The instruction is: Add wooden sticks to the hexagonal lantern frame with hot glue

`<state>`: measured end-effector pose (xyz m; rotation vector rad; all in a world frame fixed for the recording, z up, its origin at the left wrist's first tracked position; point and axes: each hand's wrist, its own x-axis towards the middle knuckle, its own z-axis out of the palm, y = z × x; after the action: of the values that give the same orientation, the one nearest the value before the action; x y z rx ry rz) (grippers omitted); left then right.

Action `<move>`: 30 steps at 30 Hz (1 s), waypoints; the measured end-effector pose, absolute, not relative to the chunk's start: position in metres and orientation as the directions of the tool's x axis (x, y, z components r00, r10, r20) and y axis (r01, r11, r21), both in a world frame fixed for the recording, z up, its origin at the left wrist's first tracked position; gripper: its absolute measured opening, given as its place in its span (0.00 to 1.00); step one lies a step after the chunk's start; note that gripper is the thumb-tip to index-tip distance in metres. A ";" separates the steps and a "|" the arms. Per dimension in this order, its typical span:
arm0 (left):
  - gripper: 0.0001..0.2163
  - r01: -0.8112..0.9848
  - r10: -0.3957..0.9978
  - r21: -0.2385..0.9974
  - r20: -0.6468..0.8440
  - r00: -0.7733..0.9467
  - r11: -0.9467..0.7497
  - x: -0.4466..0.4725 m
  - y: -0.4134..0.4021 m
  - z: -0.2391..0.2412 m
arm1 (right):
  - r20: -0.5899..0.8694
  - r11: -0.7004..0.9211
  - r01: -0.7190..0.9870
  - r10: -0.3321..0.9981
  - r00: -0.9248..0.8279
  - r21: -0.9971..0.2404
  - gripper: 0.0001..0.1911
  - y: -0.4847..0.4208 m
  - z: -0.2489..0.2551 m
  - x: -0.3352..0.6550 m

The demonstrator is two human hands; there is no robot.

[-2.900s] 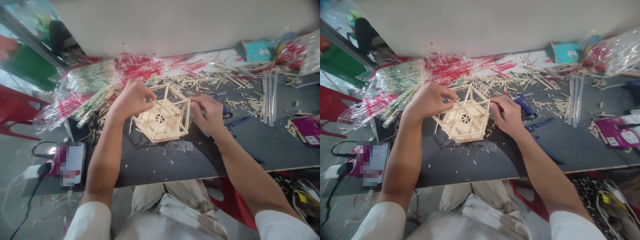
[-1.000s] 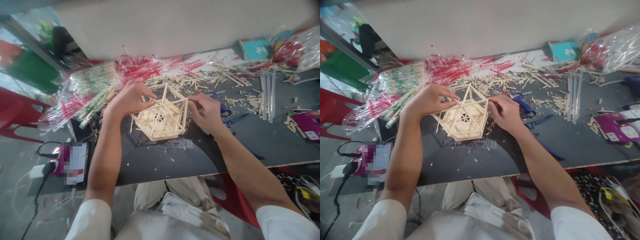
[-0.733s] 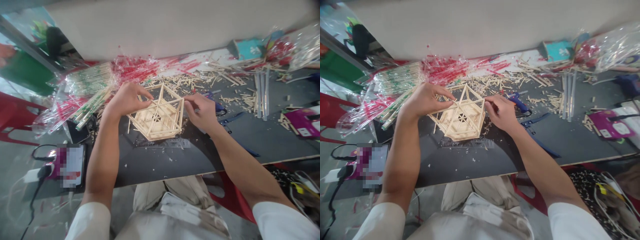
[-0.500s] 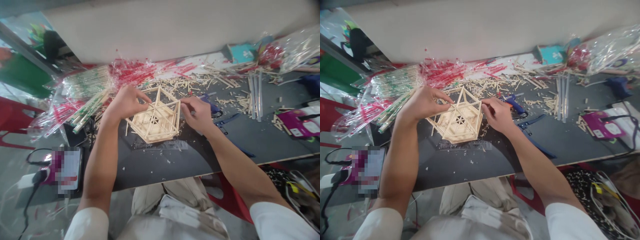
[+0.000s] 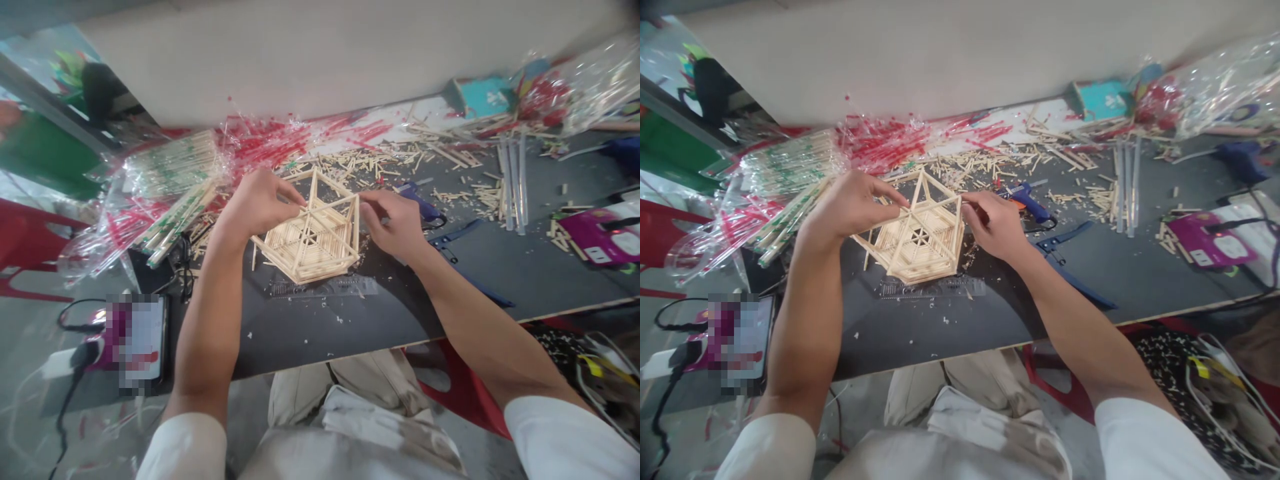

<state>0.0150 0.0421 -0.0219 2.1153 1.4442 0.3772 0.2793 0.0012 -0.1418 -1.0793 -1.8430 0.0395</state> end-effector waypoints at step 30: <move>0.06 0.635 0.783 0.491 0.183 0.594 -0.596 -0.011 0.056 -0.034 | 0.700 0.610 0.650 0.695 -0.164 -0.453 0.16 -0.002 -0.136 0.278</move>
<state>-0.0114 0.0557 -0.0336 2.4491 1.1415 0.5446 0.2776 -0.0020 -0.1357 -1.0789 -1.8660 0.0579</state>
